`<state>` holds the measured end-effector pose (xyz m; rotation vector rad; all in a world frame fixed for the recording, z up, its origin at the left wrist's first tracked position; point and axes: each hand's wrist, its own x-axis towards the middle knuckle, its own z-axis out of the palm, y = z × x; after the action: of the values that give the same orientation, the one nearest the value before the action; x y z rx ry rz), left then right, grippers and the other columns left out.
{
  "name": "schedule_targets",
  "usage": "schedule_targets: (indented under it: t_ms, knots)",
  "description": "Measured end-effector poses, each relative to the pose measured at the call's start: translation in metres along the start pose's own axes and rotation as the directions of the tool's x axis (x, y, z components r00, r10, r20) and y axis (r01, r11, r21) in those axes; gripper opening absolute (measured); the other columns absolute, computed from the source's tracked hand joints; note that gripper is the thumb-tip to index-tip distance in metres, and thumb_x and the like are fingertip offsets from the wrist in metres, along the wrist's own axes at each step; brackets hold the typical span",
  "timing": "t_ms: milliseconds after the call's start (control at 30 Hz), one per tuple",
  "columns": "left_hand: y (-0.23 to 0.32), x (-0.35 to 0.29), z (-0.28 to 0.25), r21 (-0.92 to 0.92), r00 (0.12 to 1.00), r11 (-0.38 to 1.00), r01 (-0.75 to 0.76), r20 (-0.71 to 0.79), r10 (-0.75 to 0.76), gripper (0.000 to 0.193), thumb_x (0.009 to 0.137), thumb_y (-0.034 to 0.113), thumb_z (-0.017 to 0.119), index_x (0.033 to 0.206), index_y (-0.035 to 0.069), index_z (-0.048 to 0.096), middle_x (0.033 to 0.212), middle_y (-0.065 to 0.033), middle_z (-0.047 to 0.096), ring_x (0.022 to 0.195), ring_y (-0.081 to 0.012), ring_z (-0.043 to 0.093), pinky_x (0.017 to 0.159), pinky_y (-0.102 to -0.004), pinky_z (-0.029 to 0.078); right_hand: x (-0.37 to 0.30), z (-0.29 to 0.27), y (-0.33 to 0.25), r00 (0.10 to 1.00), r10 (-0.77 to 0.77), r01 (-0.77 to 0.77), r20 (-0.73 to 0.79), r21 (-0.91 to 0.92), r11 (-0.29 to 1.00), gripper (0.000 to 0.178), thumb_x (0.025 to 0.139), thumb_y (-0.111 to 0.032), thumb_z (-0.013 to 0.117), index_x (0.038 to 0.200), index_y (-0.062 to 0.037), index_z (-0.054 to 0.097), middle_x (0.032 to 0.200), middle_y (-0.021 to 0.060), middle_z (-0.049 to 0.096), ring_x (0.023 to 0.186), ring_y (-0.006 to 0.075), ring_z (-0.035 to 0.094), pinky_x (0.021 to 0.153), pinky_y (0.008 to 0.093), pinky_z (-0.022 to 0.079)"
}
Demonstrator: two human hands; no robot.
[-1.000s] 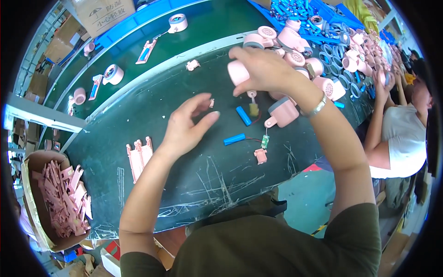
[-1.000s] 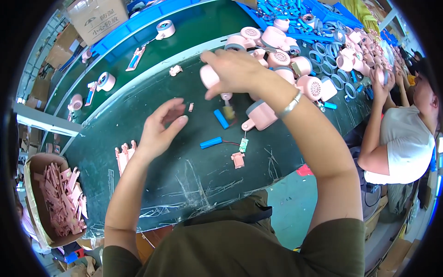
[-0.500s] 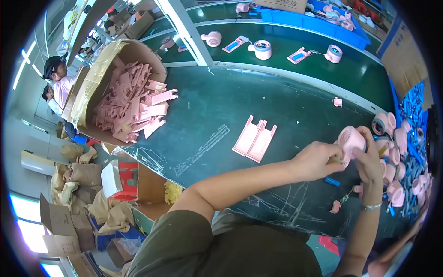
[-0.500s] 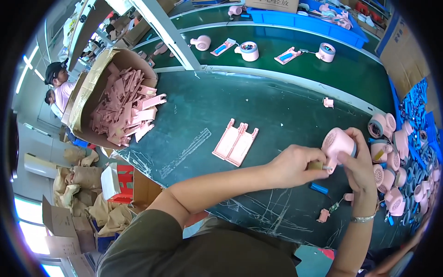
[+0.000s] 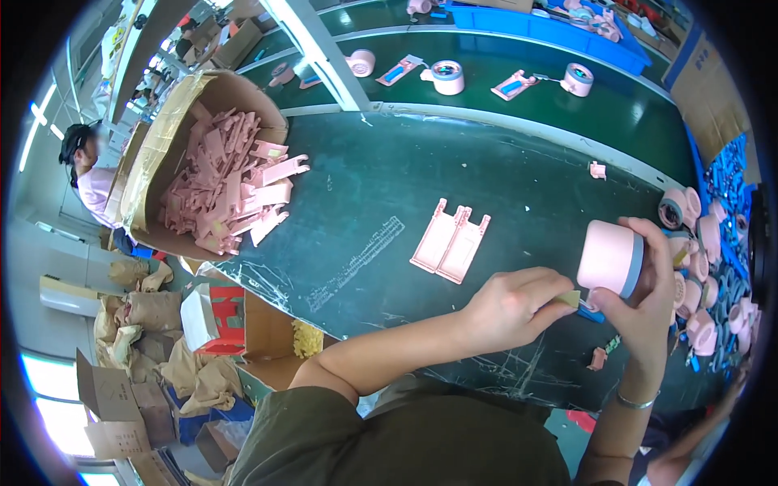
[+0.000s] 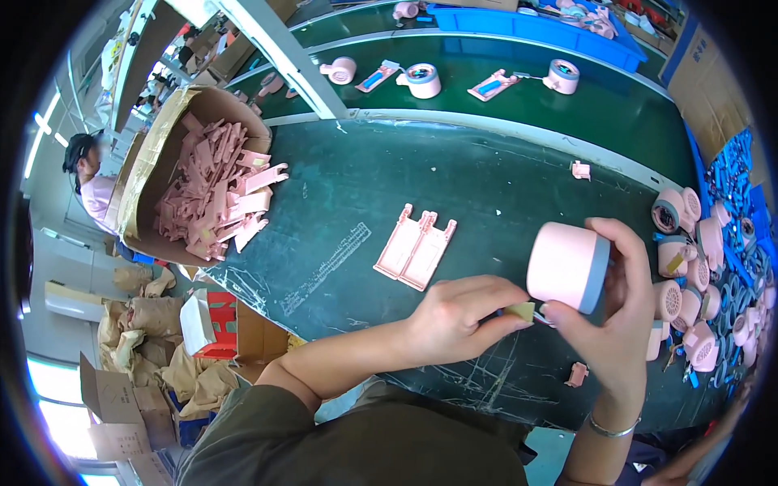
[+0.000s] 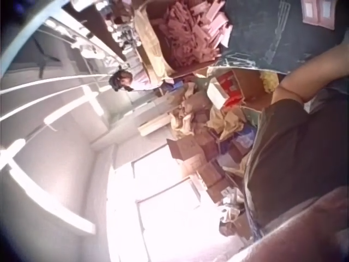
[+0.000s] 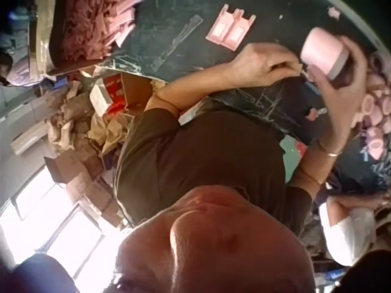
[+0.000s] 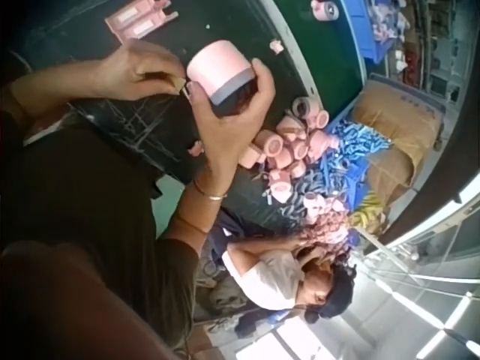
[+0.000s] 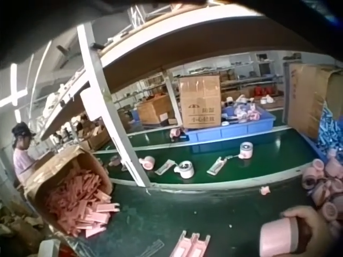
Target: The person assembles small pink electronic devices by hand, organizing pink housings, circuit boards, batteries, and plastic frames, then applying adhesive strips to the components.
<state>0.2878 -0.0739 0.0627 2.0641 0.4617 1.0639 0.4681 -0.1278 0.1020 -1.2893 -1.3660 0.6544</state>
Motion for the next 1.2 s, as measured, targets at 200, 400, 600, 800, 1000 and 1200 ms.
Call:
schedule_targets:
  t_ms: [200, 400, 600, 800, 1000, 1200]
  knots:
    - [0.021, -0.004, -0.022, -0.173, 0.997, 0.984, 0.027, 0.073, -0.015, 0.022, 0.071, 0.001, 0.073, 0.09, -0.004, 0.063, 0.082, -0.0125, 0.066, 0.073, -0.0231, 0.065, 0.063, -0.03, 0.052, -0.013, 0.008, -0.039, 0.923, -0.358, 0.296, -0.14, -0.336, 0.894, 0.082, 0.057, -0.014, 0.082, 0.125, -0.0013, 0.039, 0.115, 0.0151, 0.046, 0.101, 0.0244, 0.052, 0.084, 0.0343, 0.048]
    - [0.006, -0.027, -0.01, -0.231, 0.939, 0.925, 0.301, 0.241, -0.245, 0.064, 0.06, 0.019, 0.083, 0.114, 0.0, 0.055, 0.118, -0.0155, 0.055, 0.105, -0.0278, 0.057, 0.086, -0.0357, 0.046, -0.008, 0.008, -0.067, 0.853, -0.519, 0.459, 0.064, -0.567, 0.684, 0.094, 0.047, -0.025, 0.09, 0.125, -0.005, 0.042, 0.117, 0.0165, 0.042, 0.105, 0.0287, 0.049, 0.084, 0.0366, 0.048]
    - [-0.001, -0.033, 0.013, -0.404, 0.894, 0.813, 0.419, 0.34, -0.292, 0.033, 0.075, 0.005, 0.071, 0.105, -0.001, 0.059, 0.101, -0.0078, 0.062, 0.089, -0.0151, 0.061, 0.076, -0.0284, 0.051, 0.008, 0.018, -0.039, 0.808, -0.583, 0.428, -0.089, -0.591, 0.683, 0.082, 0.049, -0.03, 0.09, 0.114, 0.0008, 0.05, 0.107, 0.0145, 0.051, 0.094, 0.0264, 0.054, 0.078, 0.0334, 0.046]
    - [0.006, -0.053, -0.03, -0.158, 0.876, 0.886, 0.437, 0.297, -0.379, 0.029, 0.072, 0.006, 0.073, 0.098, 0.001, 0.062, 0.092, -0.0097, 0.061, 0.077, -0.0159, 0.061, 0.065, -0.0249, 0.051, 0.009, 0.012, -0.025, 0.848, -0.524, 0.338, -0.084, -0.676, 0.655, 0.074, 0.05, -0.023, 0.088, 0.111, -0.0012, 0.053, 0.103, 0.0132, 0.056, 0.091, 0.0271, 0.056, 0.078, 0.0349, 0.047]
    - [-0.031, -0.029, -0.079, 0.524, 0.932, 0.782, 0.337, -0.066, -0.357, 0.018, 0.068, 0.006, 0.074, 0.081, 0.001, 0.062, 0.073, -0.0092, 0.06, 0.063, -0.0187, 0.058, 0.057, -0.0283, 0.047, 0.047, 0.058, 0.003, 0.921, -0.391, 0.309, 0.001, -0.612, 0.728, 0.064, 0.054, -0.027, 0.083, 0.106, -0.0071, 0.051, 0.095, 0.0101, 0.055, 0.078, 0.0275, 0.06, 0.064, 0.0339, 0.051]
    - [-0.048, -0.023, -0.074, 0.626, 0.832, 0.627, 0.464, -0.064, -0.551, 0.024, 0.07, 0.016, 0.073, 0.084, 0.002, 0.058, 0.078, -0.0125, 0.06, 0.068, -0.0296, 0.06, 0.062, -0.0363, 0.048, 0.078, 0.081, 0.039, 0.952, -0.306, 0.232, -0.005, -0.641, 0.732, 0.057, 0.062, -0.037, 0.078, 0.107, -0.0164, 0.05, 0.092, 0.0114, 0.054, 0.07, 0.0302, 0.063, 0.056, 0.0382, 0.052]
